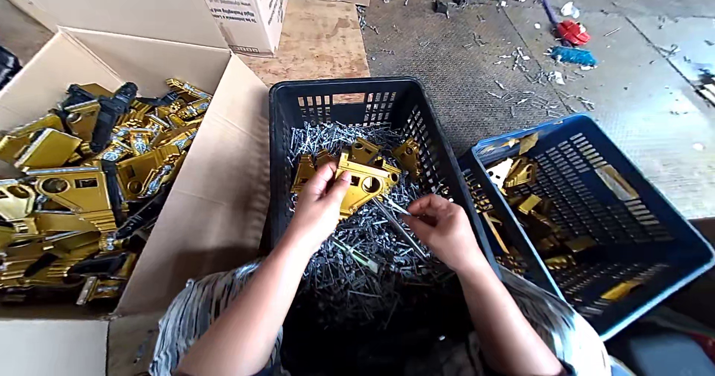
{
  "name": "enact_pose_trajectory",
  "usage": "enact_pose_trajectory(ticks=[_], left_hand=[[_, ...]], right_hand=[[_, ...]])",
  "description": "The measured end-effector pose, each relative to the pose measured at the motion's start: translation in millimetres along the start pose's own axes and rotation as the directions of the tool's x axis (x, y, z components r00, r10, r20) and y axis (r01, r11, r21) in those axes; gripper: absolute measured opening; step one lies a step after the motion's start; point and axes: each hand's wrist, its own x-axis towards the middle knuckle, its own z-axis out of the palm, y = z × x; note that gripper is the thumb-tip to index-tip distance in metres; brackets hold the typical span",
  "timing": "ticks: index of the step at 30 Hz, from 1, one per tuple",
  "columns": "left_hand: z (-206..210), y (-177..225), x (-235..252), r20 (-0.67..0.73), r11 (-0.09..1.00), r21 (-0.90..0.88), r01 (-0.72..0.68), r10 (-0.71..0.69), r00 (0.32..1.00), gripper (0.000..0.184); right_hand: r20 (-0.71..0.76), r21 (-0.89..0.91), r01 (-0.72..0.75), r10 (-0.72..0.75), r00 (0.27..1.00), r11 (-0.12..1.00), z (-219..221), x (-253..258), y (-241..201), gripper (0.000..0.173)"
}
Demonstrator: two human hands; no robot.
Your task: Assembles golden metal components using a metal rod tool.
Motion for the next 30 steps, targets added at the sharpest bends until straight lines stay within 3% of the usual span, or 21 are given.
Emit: enact_pose_trajectory(ticks=[2, 4, 7, 9, 11, 15, 18, 20, 24, 27, 30], left_hand=[[7.2, -6.7, -2.8, -0.102, 0.993, 0.094, -0.07, 0.08, 0.992, 0.028], [17.4, -13.6, -6.2, -0.167, 0.966, 0.199, -0.163, 0.197, 0.966, 0.028], [32.3, -27.2, -12.4, -0.037, 0.809, 0.451, -0.376, 0.438, 0.898, 0.023], [42.1, -35.3, -16.8, 0.055, 0.693, 0.572, -0.439, 0.501, 0.864, 0.022], [44.9, -36.9, -17.0, 0.035, 0.732, 0.564, -0.382, 0.44, 0.897, 0.024], [28.6, -21.3, -5.5, -0.074, 0.946, 0.297, -0.131, 0.159, 0.984, 0.028], [18.7, -12.9, -4.6, -0.027, 0.99, 0.133, -0.046, 0.05, 0.998, 0.027], [18.0, -10.4, -6.8, 0.037, 0.999, 0.038, 0.003, -0.004, 0.999, 0.025], [20.7, -7.0, -13.8, 0.203, 0.994, -0.091, 0.066, -0.047, 0.978, 0.024], [22.0, -8.6, -15.7, 0.209, 0.992, -0.11, 0.063, -0.039, 0.977, 0.021], [21.7, -12.2, -16.1, 0.166, 1.0, -0.014, 0.016, -0.013, 0.986, 0.029]], right_hand=[[0.049, 0.264, -0.004, -0.009, 0.999, 0.965, 3.7, -3.7, -10.3, 0.009], [0.111, 0.393, -0.048, 0.005, 0.994, 0.918, 12.0, -7.0, -18.9, 0.011], [0.141, 0.35, -0.046, -0.005, 0.99, 0.936, 28.1, -7.9, -19.1, 0.024], [0.118, 0.271, -0.036, 0.004, 0.993, 0.962, 31.5, -8.0, -16.9, 0.029], [0.105, 0.2, -0.03, 0.009, 0.994, 0.979, 25.0, -8.9, -16.5, 0.031], [0.015, 0.111, 0.091, -0.094, 0.996, 0.99, -5.3, -7.6, -18.7, 0.035], [-0.136, 0.076, 0.288, -0.276, 0.952, 0.955, -18.8, -6.2, -21.5, 0.02], [-0.198, 0.071, 0.401, -0.381, 0.903, 0.913, -18.7, -4.2, -21.8, 0.019], [-0.184, 0.004, 0.468, -0.46, 0.869, 0.884, -5.5, 4.4, -10.0, 0.019], [-0.161, -0.039, 0.493, -0.493, 0.855, 0.869, 1.9, 7.6, -4.9, 0.019], [-0.149, -0.244, 0.563, -0.604, 0.783, 0.79, 9.6, 8.6, -3.1, 0.02]])
